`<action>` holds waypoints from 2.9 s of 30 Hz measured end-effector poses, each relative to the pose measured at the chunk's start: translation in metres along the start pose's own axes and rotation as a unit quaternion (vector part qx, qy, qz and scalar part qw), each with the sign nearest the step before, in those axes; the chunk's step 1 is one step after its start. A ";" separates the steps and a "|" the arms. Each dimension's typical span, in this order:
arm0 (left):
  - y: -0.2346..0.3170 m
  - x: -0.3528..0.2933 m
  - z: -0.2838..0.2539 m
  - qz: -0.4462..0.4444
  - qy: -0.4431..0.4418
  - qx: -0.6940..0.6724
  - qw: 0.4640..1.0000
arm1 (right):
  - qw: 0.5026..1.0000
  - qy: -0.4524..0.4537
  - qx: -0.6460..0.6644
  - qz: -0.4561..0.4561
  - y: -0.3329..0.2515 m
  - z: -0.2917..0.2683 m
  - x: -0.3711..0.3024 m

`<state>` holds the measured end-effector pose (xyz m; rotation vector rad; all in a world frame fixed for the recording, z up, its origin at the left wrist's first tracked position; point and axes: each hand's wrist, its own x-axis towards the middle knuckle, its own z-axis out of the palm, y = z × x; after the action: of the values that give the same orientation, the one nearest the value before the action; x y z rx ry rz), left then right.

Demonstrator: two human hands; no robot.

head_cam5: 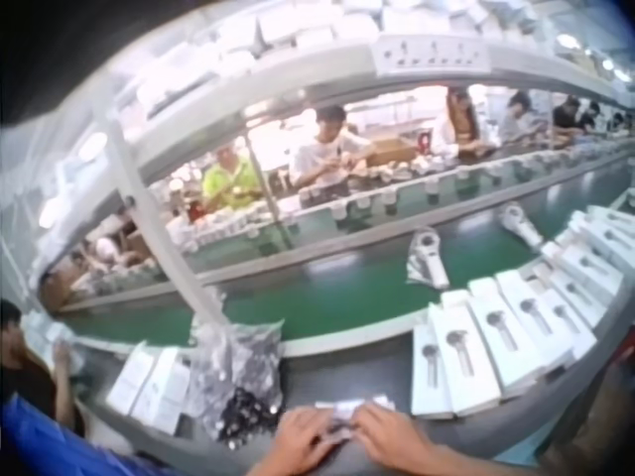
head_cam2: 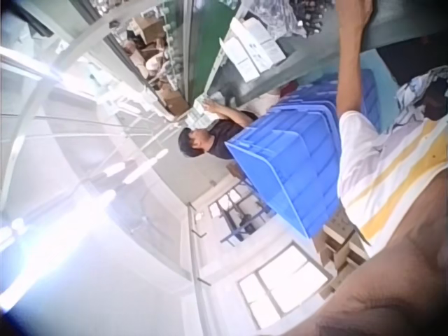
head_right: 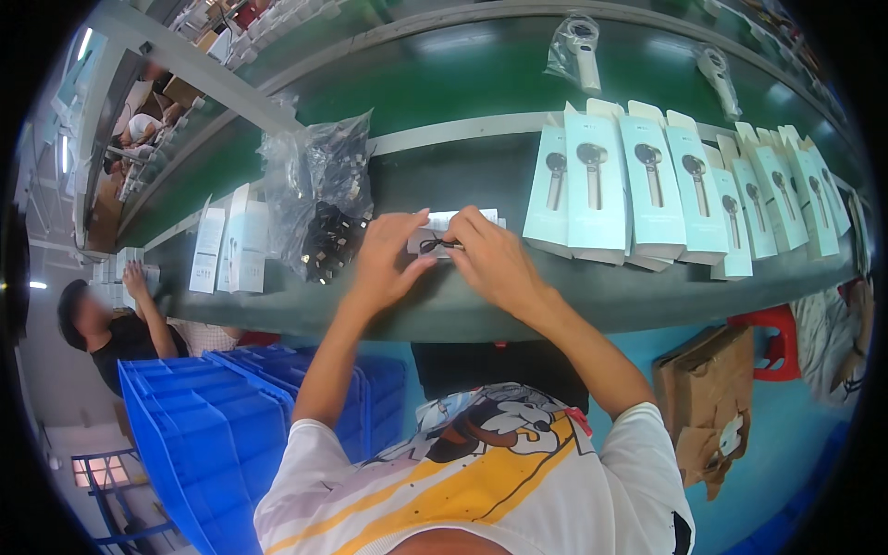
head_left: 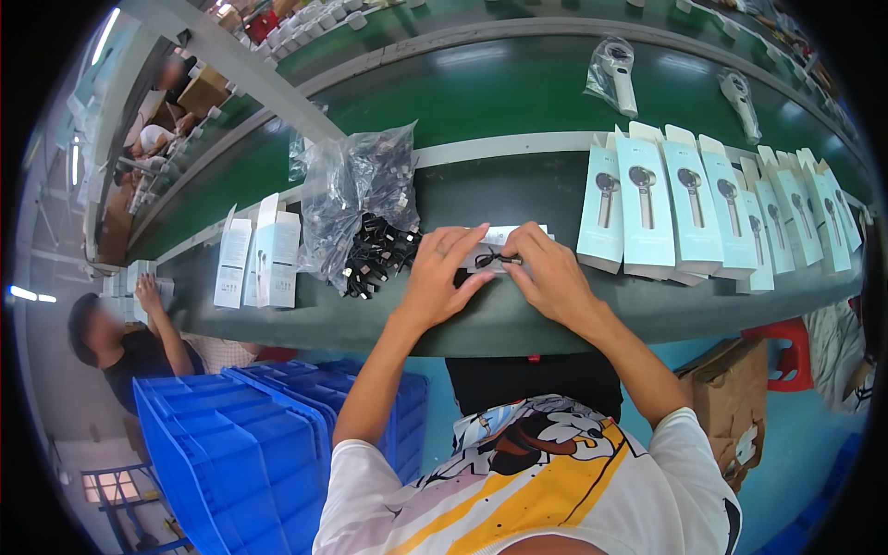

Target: The recorder is packaging small electronic devices into boxes along with a USB cable and an instruction sheet on a production line.

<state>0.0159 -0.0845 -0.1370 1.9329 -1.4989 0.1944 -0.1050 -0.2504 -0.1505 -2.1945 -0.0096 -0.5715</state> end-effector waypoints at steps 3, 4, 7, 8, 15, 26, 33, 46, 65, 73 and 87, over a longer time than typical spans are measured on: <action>0.020 0.010 -0.030 -0.099 -0.052 -0.064 0.992 | 0.997 -0.022 0.078 0.001 -0.012 -0.010 0.003; 0.022 0.014 -0.037 -0.099 -0.051 -0.062 0.992 | 0.992 -0.038 0.120 0.011 -0.015 -0.013 0.004; 0.031 0.024 -0.051 -0.150 -0.144 -0.057 0.976 | 0.986 -0.049 0.157 0.010 -0.019 -0.017 0.006; 0.029 0.023 -0.051 -0.149 -0.146 -0.056 0.976 | 0.986 -0.048 0.157 0.011 -0.020 -0.019 0.007; 0.030 0.016 -0.048 -0.276 -0.175 -0.236 0.915 | 0.964 -0.073 0.254 0.041 -0.017 -0.023 0.005; 0.046 0.005 -0.035 -0.345 -0.104 -0.383 0.850 | 0.950 -0.076 0.296 0.065 -0.023 -0.027 0.004; 0.052 0.003 -0.038 -0.330 -0.056 -0.374 0.865 | 0.848 -0.091 0.466 0.235 -0.032 -0.031 0.008; 0.053 -0.001 -0.033 -0.352 -0.002 -0.485 0.801 | 0.984 -0.069 0.159 -0.049 -0.031 -0.038 -0.008; 0.057 0.026 -0.025 -0.313 -0.126 -0.517 0.787 | 0.981 -0.057 -0.085 -0.162 -0.038 -0.078 -0.011; 0.067 0.046 -0.024 -0.293 -0.168 -0.486 0.806 | 0.996 -0.042 0.019 -0.073 -0.043 -0.092 -0.009; 0.116 0.109 0.081 -0.061 0.025 -0.149 0.987 | 0.888 0.330 0.300 0.115 -0.016 -0.128 -0.019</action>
<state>-0.0751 -0.2324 -0.0962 1.7583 -1.2903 -0.0358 -0.1759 -0.3321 -0.0773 -1.3016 0.3804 -0.9993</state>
